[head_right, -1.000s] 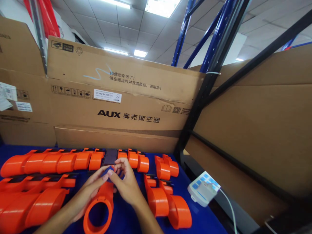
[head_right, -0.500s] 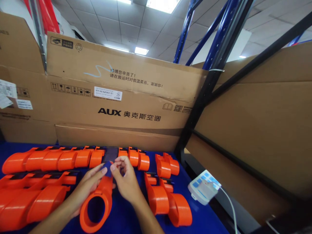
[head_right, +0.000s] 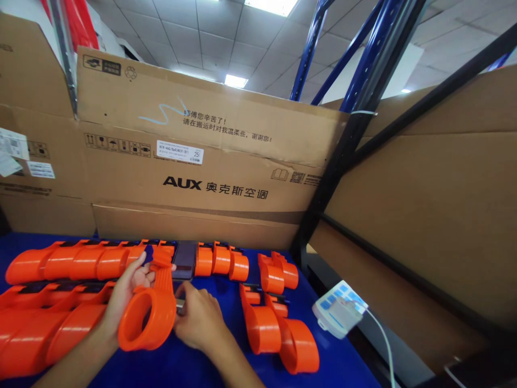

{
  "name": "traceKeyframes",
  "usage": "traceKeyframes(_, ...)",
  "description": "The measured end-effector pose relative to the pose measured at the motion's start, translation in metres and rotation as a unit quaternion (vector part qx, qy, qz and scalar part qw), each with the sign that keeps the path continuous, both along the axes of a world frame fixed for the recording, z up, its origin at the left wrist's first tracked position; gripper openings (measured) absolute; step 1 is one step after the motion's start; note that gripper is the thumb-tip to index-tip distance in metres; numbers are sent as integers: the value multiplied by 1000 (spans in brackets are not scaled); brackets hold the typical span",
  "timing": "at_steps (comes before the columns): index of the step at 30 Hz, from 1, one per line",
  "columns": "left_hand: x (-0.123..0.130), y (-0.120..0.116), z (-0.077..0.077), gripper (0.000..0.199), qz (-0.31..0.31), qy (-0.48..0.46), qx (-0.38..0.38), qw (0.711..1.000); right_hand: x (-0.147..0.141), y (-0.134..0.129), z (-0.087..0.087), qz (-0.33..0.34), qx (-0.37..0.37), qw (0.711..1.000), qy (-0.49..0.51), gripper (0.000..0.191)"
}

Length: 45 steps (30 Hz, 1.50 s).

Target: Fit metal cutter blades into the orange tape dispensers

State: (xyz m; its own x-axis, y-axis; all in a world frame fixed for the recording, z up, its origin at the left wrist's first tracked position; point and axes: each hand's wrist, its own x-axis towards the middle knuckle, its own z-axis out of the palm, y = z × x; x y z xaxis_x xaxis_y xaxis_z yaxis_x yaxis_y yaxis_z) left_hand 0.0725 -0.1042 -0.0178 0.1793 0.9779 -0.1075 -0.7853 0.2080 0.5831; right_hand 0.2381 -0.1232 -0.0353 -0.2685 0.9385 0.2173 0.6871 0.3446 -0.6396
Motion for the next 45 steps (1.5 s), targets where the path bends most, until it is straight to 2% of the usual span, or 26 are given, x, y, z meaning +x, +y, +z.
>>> traceKeyframes(3,1,-1,-3,30,-5,5,3,1000,-2,2,-1,10,-41,999,-8,25)
traceKeyframes(5,1,-3,-5,34,-16,19,-2,1000,0,5,-4,2,-51,998,35,19)
traceKeyframes(7,0,-4,-7,42,-24,48,-5,999,3,10,-9,-25,-41,993,112,13)
traceKeyframes(9,-1,-4,-8,47,-6,78,1,997,9,16,-11,-55,-18,982,179,10)
traceKeyframes(11,-1,-4,-8,46,22,90,12,996,16,23,-12,-71,0,975,210,8)
traceKeyframes(13,1,-2,-10,45,19,88,13,996,21,29,-10,-82,16,968,236,6)
traceKeyframes(17,6,5,-18,46,-31,96,6,995,21,33,-5,-90,39,953,288,21)
traceKeyframes(20,7,7,-25,46,-30,106,2,994,16,30,-2,-62,36,929,363,36)
traceKeyframes(22,7,7,-26,45,-38,94,-2,995,13,27,0,-37,19,918,394,37)
traceKeyframes(25,6,5,-23,44,-50,63,-10,997,9,22,4,-5,4,925,380,34)
traceKeyframes(30,8,3,-17,43,-22,34,-7,999,5,19,7,48,-18,927,372,37)
traceKeyframes(35,8,6,-23,39,29,64,30,997,10,21,7,34,-42,923,381,46)
traceKeyframes(39,7,11,-31,34,77,85,63,991,21,18,16,27,21,921,389,40)
traceKeyframes(45,10,6,-26,36,94,83,91,988,30,15,26,55,65,934,348,33)
